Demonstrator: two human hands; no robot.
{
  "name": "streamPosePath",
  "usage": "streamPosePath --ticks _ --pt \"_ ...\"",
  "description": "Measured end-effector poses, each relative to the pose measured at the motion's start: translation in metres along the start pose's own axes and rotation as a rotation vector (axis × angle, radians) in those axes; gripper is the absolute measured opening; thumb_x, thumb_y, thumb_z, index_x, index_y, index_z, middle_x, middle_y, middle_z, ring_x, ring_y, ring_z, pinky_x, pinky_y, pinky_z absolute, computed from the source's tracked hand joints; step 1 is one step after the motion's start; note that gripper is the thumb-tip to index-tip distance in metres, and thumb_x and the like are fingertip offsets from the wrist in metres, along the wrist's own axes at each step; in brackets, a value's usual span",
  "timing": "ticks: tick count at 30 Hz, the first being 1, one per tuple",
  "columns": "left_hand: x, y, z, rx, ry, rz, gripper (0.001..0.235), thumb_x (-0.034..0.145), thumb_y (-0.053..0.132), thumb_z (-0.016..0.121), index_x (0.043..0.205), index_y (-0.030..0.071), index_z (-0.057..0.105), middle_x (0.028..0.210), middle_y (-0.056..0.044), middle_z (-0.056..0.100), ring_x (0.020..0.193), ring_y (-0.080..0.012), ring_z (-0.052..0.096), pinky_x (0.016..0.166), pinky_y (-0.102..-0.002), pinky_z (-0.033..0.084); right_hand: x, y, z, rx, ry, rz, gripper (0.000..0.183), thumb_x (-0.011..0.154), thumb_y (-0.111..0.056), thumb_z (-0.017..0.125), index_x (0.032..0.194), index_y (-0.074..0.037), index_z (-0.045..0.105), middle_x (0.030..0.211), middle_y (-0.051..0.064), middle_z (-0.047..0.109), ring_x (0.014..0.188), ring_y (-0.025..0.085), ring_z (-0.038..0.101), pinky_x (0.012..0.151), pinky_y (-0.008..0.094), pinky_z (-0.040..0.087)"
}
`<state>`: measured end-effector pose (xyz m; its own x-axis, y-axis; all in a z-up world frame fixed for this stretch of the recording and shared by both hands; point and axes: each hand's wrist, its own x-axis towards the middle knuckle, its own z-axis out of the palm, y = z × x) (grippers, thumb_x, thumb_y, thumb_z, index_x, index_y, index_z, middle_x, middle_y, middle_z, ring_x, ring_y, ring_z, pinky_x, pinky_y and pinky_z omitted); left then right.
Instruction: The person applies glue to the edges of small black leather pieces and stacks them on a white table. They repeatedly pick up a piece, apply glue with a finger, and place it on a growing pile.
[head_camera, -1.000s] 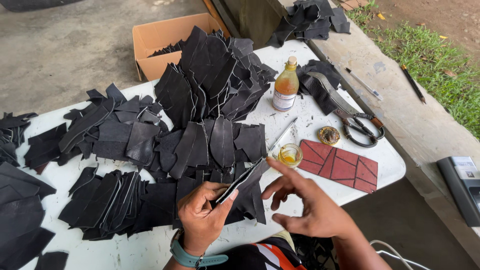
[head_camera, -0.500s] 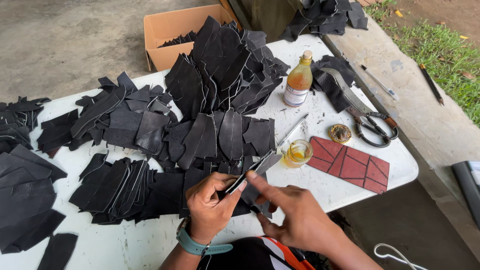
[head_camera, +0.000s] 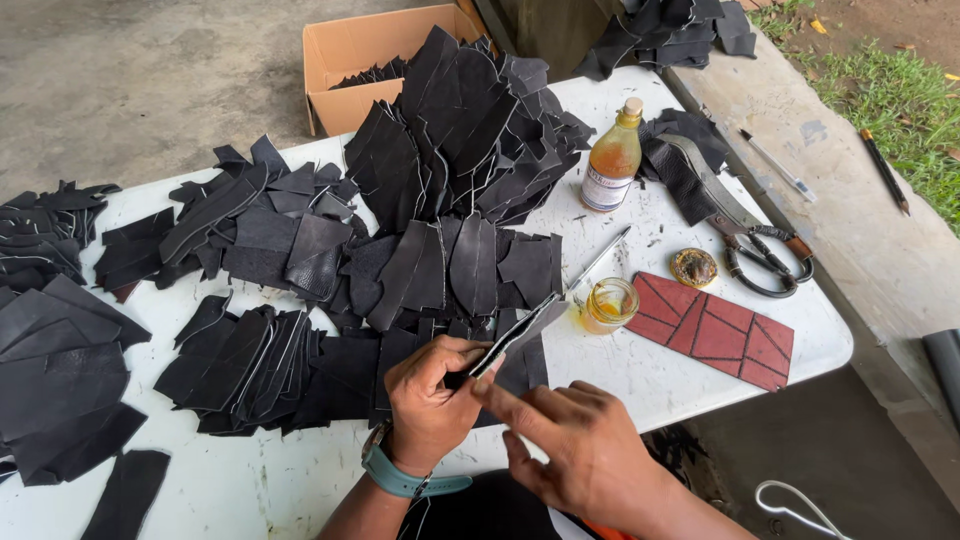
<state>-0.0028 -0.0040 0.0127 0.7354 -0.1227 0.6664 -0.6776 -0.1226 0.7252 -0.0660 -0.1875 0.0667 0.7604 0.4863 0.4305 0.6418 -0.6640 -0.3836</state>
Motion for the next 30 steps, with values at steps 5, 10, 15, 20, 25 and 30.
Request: streamPosePath --ticks 5,10,15,20,25,30 --pt "0.003 -0.004 -0.003 0.107 0.01 0.119 0.024 0.084 -0.004 0.081 0.083 0.001 0.057 0.095 -0.012 0.076 0.086 -0.0195 0.08 0.067 -0.027 0.065 0.005 -0.002 -0.009 0.151 0.041 0.087 0.061 0.078 -0.012 0.077 0.136 -0.011 0.06 0.076 0.002 0.067 0.056 0.021 0.065 0.056 0.034 0.055" --pt "0.005 -0.006 -0.005 0.209 0.025 0.223 0.025 0.081 -0.003 0.082 0.085 0.001 0.057 0.095 -0.013 0.076 0.085 -0.0234 0.079 0.068 -0.029 0.064 0.008 -0.008 -0.008 0.161 -0.026 0.084 0.065 0.075 -0.012 0.078 0.138 -0.012 0.06 0.069 0.002 0.065 0.052 0.023 0.063 0.055 0.036 0.055" --pt "0.001 -0.005 -0.009 0.216 0.017 0.213 0.026 0.081 -0.007 0.078 0.086 0.001 0.054 0.097 -0.015 0.076 0.087 -0.0246 0.079 0.069 -0.03 0.064 0.007 -0.009 -0.003 0.19 0.04 0.171 0.066 0.076 -0.014 0.077 0.139 -0.01 0.058 0.07 0.0 0.068 0.052 0.018 0.067 0.052 0.033 0.054" --pt "0.003 -0.009 -0.012 0.215 0.018 0.212 0.025 0.079 -0.008 0.078 0.086 0.0 0.055 0.096 -0.016 0.076 0.085 -0.0253 0.08 0.067 -0.031 0.064 0.004 -0.005 -0.001 0.253 -0.018 0.009 0.061 0.08 -0.014 0.079 0.138 -0.012 0.06 0.065 -0.001 0.062 0.05 0.017 0.062 0.054 0.034 0.053" --pt "0.002 -0.01 -0.01 0.246 0.04 0.268 0.028 0.081 -0.007 0.082 0.085 0.002 0.056 0.095 -0.015 0.075 0.084 -0.0236 0.08 0.065 -0.028 0.064 0.003 0.003 0.004 0.014 0.037 0.09 0.074 0.076 -0.014 0.08 0.145 -0.01 0.055 0.063 0.002 0.061 0.049 0.021 0.06 0.051 0.036 0.051" --pt "0.005 -0.008 -0.011 0.213 0.05 0.237 0.027 0.079 -0.009 0.08 0.083 0.0 0.054 0.095 -0.016 0.076 0.08 -0.0233 0.079 0.062 -0.028 0.062 0.003 0.002 0.005 0.168 -0.074 -0.055 0.073 0.08 -0.016 0.082 0.148 -0.014 0.056 0.073 0.003 0.062 0.056 0.021 0.059 0.057 0.036 0.052"
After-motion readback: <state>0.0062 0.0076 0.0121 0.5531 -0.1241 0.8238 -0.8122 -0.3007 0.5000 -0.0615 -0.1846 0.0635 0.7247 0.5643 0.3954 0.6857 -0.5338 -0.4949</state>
